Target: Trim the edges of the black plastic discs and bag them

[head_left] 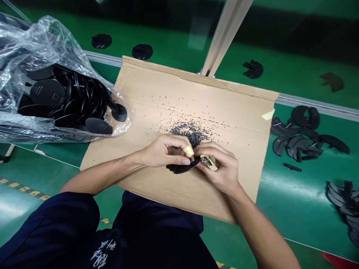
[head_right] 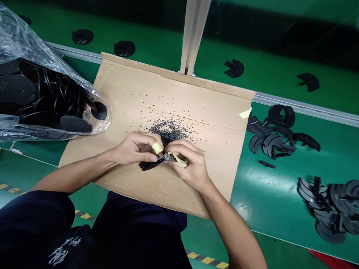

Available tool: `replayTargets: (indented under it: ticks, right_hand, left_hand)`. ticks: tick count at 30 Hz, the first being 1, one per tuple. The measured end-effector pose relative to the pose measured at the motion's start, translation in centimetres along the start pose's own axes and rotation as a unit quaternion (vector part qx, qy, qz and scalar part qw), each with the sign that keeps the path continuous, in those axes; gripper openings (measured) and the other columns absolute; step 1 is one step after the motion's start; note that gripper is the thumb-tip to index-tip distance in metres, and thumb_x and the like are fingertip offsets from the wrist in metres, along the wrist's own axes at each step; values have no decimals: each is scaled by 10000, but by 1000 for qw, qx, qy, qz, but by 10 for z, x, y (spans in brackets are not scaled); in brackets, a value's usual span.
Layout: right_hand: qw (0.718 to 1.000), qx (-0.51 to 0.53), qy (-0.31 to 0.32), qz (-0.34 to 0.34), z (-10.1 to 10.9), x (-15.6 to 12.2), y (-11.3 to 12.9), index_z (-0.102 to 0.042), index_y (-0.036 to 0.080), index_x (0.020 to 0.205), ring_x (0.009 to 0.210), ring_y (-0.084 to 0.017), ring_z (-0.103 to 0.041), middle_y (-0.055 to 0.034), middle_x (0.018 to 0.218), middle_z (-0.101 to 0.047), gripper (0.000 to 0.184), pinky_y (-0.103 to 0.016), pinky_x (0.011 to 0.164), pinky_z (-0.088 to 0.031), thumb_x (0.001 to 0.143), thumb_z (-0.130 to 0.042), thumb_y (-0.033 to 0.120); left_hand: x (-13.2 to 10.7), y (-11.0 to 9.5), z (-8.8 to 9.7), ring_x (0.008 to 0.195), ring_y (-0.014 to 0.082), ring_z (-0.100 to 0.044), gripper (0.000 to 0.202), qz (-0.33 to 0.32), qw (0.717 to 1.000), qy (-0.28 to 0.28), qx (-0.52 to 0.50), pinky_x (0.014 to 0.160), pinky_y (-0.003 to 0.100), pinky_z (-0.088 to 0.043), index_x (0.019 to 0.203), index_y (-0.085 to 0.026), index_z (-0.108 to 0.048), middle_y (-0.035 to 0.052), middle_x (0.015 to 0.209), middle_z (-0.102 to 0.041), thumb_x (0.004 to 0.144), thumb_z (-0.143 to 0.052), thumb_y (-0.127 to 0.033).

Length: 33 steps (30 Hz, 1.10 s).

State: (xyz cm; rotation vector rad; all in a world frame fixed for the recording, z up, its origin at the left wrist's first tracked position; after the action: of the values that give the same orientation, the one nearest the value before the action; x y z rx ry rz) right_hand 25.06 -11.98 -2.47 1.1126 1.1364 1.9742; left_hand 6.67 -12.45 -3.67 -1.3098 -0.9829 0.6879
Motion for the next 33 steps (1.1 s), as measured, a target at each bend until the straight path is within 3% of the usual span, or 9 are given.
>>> replayTargets:
  ticks: [4,6,9,13,20,31,33]
  right_hand:
    - [998,-30,-48,-21,0,-1,-3,-674,221,863,783,-185,-664,-44,855,-701,106,-336,712,-549,897,-740,297]
    - [995,-47,-77,-38,2,-2,-4,-660,225,873,799,-187,-656,-40,858,-688,90,-342,735,-546,902,-728,277]
    - [995,-54,-69,-54,5,-1,-5,-656,228,924,845,-200,-659,-51,919,-692,83,-358,764,-553,902,-718,279]
    - [992,-112,-45,-42,11,1,-8,-665,233,985,858,-207,-660,-61,988,-697,89,-367,751,-556,905,-692,259]
    - [955,-292,-21,44,15,0,-12,-665,217,1076,842,-227,-647,-80,957,-704,185,-377,710,-519,922,-586,152]
    - [900,-424,-20,96,17,-5,-9,-694,206,949,653,-181,-539,-37,712,-647,143,-330,596,-381,935,-574,128]
    - [906,-412,-22,96,16,-6,-8,-697,201,917,629,-173,-537,-31,690,-640,144,-324,579,-369,929,-578,120]
  left_hand:
    - [0,3,1,853,146,-696,434,2,1000,-21,5,760,265,-580,971,-156,-747,89,928,-732,940,-616,-568]
    - [0,5,1,957,170,-710,484,-14,999,-45,5,850,297,-593,1086,-168,-727,101,1040,-742,899,-644,-607]
    - [-1,4,2,946,155,-710,383,-47,991,-97,78,862,284,-594,1104,-176,-717,76,1046,-751,834,-804,-433]
    - [-1,-1,5,927,146,-705,176,-94,967,-140,189,859,295,-590,1030,-173,-751,58,976,-764,892,-753,-281]
    - [-2,-3,9,943,149,-701,194,-150,952,-136,229,839,302,-597,1071,-190,-752,61,996,-762,894,-749,-268]
    - [-1,-3,7,900,150,-709,201,-181,951,-96,233,792,302,-604,1081,-191,-753,66,968,-772,895,-753,-266]
    - [-1,-3,6,897,151,-711,194,-178,952,-94,230,788,300,-605,1075,-189,-757,68,967,-774,897,-750,-268]
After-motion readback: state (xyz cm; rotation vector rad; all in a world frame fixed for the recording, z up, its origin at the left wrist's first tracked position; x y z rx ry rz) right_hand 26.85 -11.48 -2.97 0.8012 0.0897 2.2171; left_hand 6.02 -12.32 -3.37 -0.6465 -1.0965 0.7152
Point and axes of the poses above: each hand's wrist, its own x-axis towards the middle knuckle, its own z-axis out of the back of the hand, y = z × x, the point moved 3 cm from there along x, towards the middle knuckle
